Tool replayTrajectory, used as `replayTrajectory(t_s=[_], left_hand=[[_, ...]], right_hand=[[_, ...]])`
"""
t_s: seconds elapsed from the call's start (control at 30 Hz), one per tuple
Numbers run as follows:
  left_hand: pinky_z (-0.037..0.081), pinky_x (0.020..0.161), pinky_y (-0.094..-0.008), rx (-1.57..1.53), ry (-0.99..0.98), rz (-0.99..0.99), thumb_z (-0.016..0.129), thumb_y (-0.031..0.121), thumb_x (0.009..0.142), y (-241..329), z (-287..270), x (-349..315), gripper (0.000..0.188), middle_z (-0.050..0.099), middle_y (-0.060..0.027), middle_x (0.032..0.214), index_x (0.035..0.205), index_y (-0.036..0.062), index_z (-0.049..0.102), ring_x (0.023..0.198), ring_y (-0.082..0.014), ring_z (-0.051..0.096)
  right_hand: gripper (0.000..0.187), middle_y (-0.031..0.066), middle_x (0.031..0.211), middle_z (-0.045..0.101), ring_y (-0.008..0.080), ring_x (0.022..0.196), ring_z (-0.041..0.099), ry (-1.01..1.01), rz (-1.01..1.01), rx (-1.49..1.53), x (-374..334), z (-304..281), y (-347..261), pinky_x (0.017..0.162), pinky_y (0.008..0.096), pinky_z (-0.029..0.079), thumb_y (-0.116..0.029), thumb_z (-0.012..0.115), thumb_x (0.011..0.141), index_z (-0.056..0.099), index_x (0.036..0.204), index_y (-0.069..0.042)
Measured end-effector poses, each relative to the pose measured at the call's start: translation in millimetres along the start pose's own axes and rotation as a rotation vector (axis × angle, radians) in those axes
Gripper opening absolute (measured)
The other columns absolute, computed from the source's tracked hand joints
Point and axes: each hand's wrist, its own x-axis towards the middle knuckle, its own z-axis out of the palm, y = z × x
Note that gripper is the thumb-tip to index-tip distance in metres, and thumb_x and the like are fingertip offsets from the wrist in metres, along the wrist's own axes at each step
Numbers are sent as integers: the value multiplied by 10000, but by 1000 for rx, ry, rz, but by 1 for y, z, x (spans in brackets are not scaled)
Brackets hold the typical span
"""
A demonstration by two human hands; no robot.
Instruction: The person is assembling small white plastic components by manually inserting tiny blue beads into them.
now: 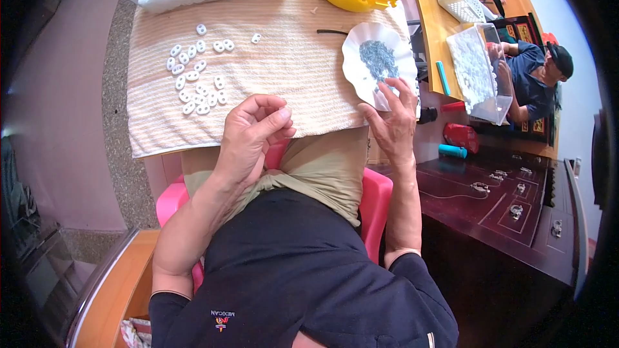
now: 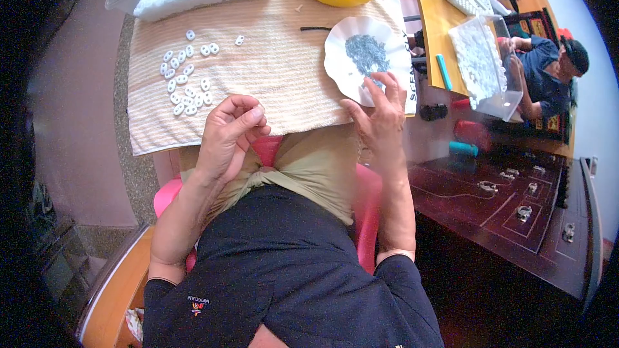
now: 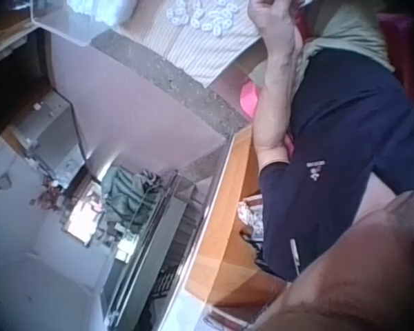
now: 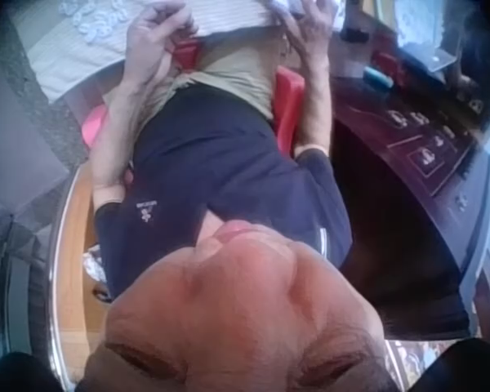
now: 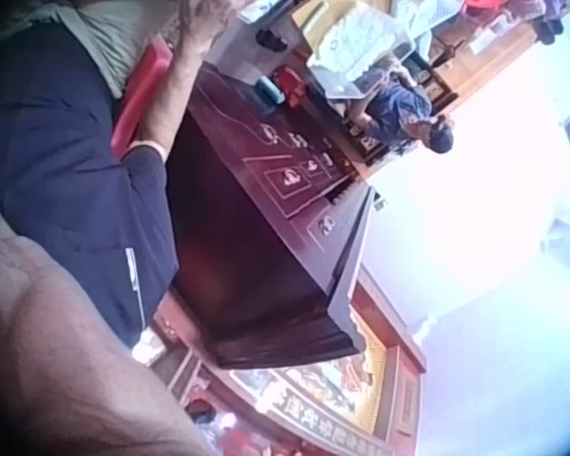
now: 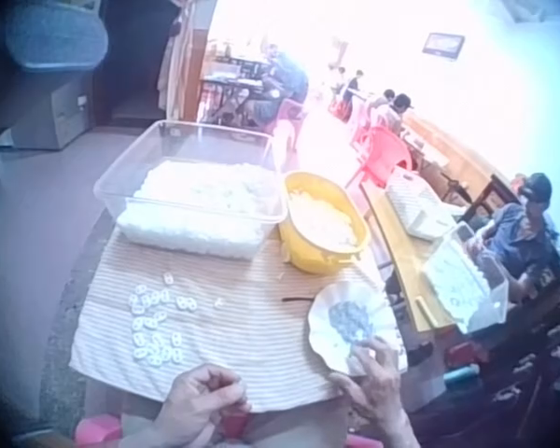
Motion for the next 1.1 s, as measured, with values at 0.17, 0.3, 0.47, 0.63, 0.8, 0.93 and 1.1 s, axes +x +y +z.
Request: replayTrajectory(t_s=[0.17, 0.3, 0.47, 0.63, 0.8, 0.93, 1.1], left_hand=[[557, 707, -256, -5, 12, 0, 643, 29, 871, 2, 3, 0, 111, 621, -36, 840, 972, 40, 599, 753, -106, 617], [563, 717, -267, 1, 12, -6, 632, 20, 873, 2, 2, -1, 121, 612, -43, 869, 983, 39, 586, 783, -115, 612], [563, 719, -269, 10, 9, -6, 632, 23, 874, 1, 1, 0, 123, 612, -44, 867, 987, 37, 586, 781, -116, 611], [563, 718, -271, 12, 8, -1, 632, 26, 875, 0, 1, 0, 120, 613, -44, 863, 986, 36, 587, 782, -116, 610], [560, 720, -272, 17, 0, 0, 630, 23, 877, -1, 0, 0, 118, 612, -46, 863, 986, 30, 586, 783, -119, 609], [559, 720, -273, 17, 5, -3, 627, 21, 878, -1, 0, 1, 118, 611, -48, 863, 988, 26, 583, 783, -121, 609], [558, 723, -273, 18, 6, 3, 627, 22, 878, -1, 0, 1, 120, 609, -50, 862, 989, 25, 582, 787, -122, 608]], right_hand=[[481, 164, 1195, 543, 386, 1211, 441, -33, 9, -2, 2, -8, -2, 983, 456, 393, -230, 790, 723, 620, 1093, 26], [475, 167, 1205, 538, 386, 1215, 440, -58, -6, -46, 2, -8, 2, 980, 456, 398, -236, 789, 725, 623, 1090, 20], [450, 157, 1213, 533, 389, 1205, 449, -85, -35, -86, -1, -5, 7, 972, 456, 407, -253, 787, 723, 638, 1067, -4], [441, 159, 1212, 533, 394, 1198, 454, -91, -59, -109, 1, -6, 7, 972, 455, 408, -275, 780, 729, 638, 1053, -11], [432, 159, 1223, 529, 400, 1199, 451, -94, -71, -101, 5, -5, 5, 975, 454, 407, -302, 765, 745, 641, 1044, -17], [420, 162, 1221, 535, 404, 1207, 444, -123, -65, -83, 7, -1, 4, 979, 457, 404, -312, 746, 766, 646, 1042, -12], [419, 163, 1212, 545, 405, 1213, 439, -112, -68, -61, 8, 0, 5, 984, 460, 399, -316, 741, 772, 649, 1050, -16]])
